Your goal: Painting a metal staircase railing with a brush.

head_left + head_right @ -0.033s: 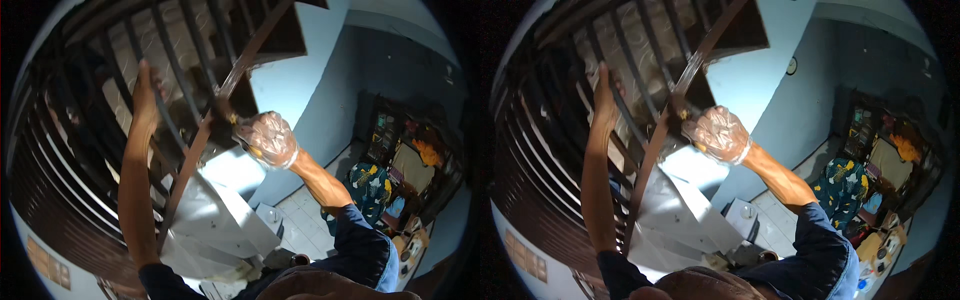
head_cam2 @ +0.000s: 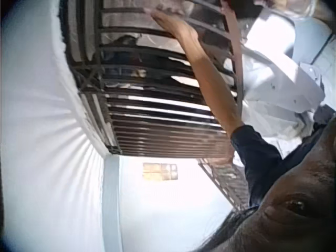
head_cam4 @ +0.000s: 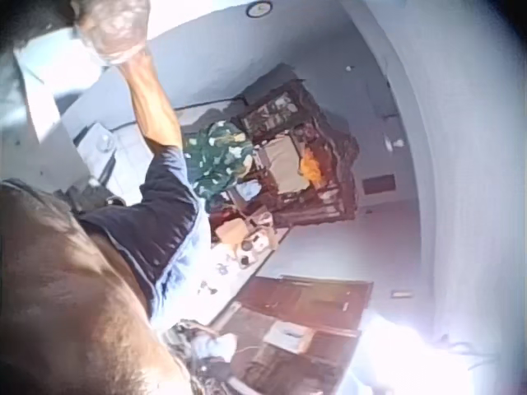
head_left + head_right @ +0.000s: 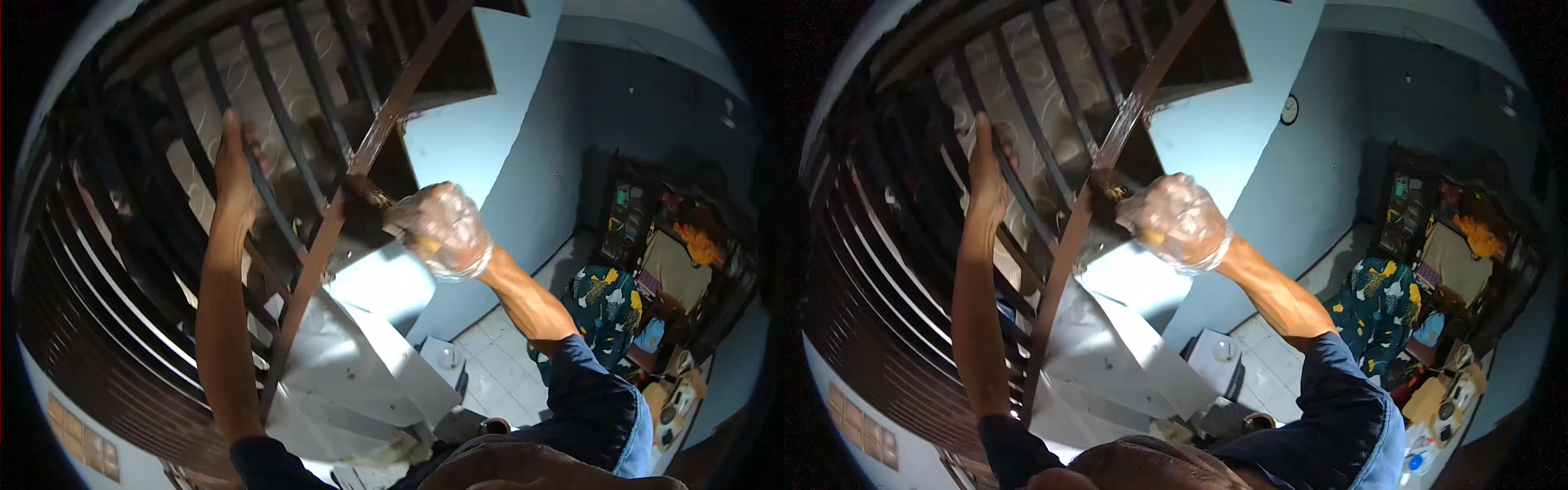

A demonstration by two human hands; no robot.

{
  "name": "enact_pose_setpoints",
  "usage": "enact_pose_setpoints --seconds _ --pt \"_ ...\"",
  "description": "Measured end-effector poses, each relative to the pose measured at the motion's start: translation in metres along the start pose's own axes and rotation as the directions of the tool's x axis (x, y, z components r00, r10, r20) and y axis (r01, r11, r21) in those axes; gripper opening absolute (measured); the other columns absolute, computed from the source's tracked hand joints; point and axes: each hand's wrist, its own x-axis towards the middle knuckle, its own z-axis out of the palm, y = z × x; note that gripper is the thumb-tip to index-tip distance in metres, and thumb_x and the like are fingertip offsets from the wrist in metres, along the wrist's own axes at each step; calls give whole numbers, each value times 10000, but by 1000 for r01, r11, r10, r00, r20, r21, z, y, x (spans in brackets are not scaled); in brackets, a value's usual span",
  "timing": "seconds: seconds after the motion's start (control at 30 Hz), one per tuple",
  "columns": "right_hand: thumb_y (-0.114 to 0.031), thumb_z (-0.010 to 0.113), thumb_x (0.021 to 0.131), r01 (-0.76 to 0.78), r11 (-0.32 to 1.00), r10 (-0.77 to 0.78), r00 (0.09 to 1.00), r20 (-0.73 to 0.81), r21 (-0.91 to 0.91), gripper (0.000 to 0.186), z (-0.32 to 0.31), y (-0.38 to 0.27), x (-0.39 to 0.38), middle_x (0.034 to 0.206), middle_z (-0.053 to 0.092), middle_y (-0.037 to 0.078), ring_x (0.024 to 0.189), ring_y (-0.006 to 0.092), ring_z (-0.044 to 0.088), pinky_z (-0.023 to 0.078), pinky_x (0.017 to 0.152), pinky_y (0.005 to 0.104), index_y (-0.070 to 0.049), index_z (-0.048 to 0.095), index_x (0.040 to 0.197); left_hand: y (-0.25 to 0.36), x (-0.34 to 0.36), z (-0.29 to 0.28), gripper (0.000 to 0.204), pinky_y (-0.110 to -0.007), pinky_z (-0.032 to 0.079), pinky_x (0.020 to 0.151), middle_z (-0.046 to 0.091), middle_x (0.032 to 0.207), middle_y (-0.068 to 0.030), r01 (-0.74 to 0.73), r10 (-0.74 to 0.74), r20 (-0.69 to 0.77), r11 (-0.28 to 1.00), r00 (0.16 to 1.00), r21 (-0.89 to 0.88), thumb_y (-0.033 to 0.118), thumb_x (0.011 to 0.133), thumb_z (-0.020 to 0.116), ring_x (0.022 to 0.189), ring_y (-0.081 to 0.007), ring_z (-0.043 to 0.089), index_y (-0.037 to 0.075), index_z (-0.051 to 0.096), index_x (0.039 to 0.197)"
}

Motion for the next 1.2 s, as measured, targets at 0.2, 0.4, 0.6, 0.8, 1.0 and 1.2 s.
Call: enact_pose_setpoints --seconds 0.2,0.4,0.6,0.8,1.0,1.2 --pt "-154 784 877 -157 927 -29 876 -481 -341 178 -97 95 22 879 714 65 804 271 646 528 791 430 -92 751 1041 -2 1 23 644 -236 379 566 440 704 25 -74 74 9 997 997 -25 692 995 532 590 -87 472 54 567 1074" --pt "-138 794 818 -182 912 13 908 -419 -367 409 -77 175 27 1063 688 92 984 305 631 543 852 457 -130 686 1212 -1 -2 25 613 -235 386 566 442 703 24 -55 55 -2 998 998 -31 666 1009 533 588 -85 474 55 565 1057" --pt "-143 769 854 -72 953 -64 901 -429 -294 329 -110 158 23 1045 721 78 899 295 658 572 789 447 -145 719 1180 1 -4 26 595 -235 377 555 433 680 25 -78 77 -31 996 997 -32 646 1022 530 569 -83 457 53 572 1044" --pt "-286 712 980 -467 821 87 671 -736 -329 239 -172 263 81 871 737 129 790 327 683 550 753 422 -59 744 1048 -4 -1 33 563 -241 360 545 407 642 30 -90 88 -35 995 995 -34 607 1050 508 552 -83 440 52 586 1006" --pt "-294 703 981 -436 817 121 769 -628 -377 251 -157 295 102 952 740 152 899 361 703 548 815 455 -58 715 1066 -1 -4 31 546 -238 349 535 406 643 22 -150 150 -71 989 986 5 580 1065 498 549 -81 433 47 584 984" --pt "-215 688 963 -700 701 489 332 -807 137 184 -188 275 100 868 733 82 782 160 681 522 682 309 -36 707 1002 -6 -1 29 603 -254 365 564 425 680 11 -162 164 -51 986 985 41 634 1031 527 586 -101 446 35 590 1040"
